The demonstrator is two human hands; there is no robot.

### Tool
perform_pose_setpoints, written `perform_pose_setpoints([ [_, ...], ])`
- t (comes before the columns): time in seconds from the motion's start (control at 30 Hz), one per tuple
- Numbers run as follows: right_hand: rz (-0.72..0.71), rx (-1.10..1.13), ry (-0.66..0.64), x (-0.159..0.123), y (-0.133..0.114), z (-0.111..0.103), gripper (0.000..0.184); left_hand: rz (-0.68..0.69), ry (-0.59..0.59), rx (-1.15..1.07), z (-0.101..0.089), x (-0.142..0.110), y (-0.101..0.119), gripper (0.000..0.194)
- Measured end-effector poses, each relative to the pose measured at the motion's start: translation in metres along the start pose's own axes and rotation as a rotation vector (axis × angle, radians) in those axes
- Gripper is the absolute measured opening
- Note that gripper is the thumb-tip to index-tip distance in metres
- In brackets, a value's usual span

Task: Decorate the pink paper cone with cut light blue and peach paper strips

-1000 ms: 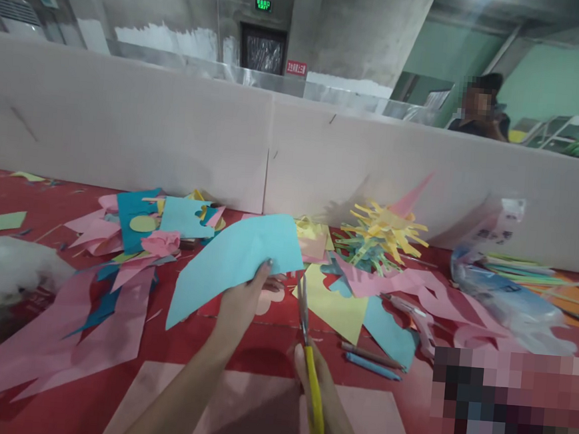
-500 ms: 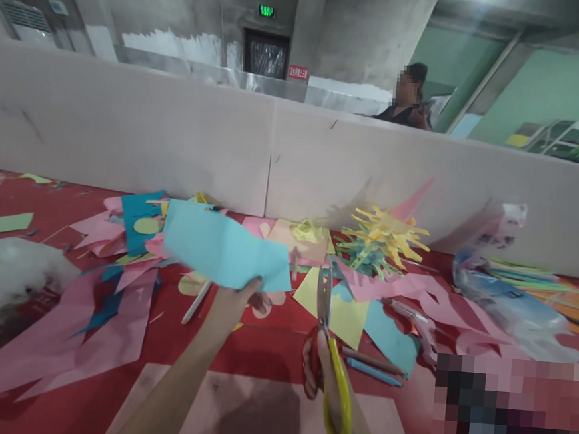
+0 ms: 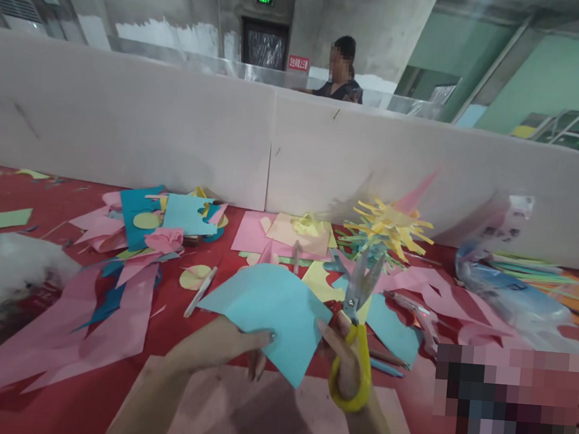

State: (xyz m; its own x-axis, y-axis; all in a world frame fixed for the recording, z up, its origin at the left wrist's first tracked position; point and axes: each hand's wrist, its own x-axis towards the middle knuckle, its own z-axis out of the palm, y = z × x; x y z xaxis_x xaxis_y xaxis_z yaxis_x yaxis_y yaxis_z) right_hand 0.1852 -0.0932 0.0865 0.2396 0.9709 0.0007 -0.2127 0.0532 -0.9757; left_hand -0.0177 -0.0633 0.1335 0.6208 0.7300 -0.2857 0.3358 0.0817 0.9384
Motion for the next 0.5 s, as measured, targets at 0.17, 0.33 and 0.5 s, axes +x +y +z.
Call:
perform_pose_setpoints([
  [0.17, -0.066, -0.061, 0.065, 0.002, 0.011, -0.001, 0.028, 0.098, 0.425, -0.138, 0.012, 0.016, -0.013, 0.031],
  [0.33, -0.101, -0.155, 0.032, -0.004, 0.008, 0.007, 0.023, 0.140, 0.821, -0.247, 0.036, 0.019, -0.012, 0.038],
  [0.5, -0.027, -0.127, -0.096, -0.014, 0.009, 0.011, 0.019, 0.146, 1.069, -0.158, 0.050, 0.003, 0.005, 0.035],
])
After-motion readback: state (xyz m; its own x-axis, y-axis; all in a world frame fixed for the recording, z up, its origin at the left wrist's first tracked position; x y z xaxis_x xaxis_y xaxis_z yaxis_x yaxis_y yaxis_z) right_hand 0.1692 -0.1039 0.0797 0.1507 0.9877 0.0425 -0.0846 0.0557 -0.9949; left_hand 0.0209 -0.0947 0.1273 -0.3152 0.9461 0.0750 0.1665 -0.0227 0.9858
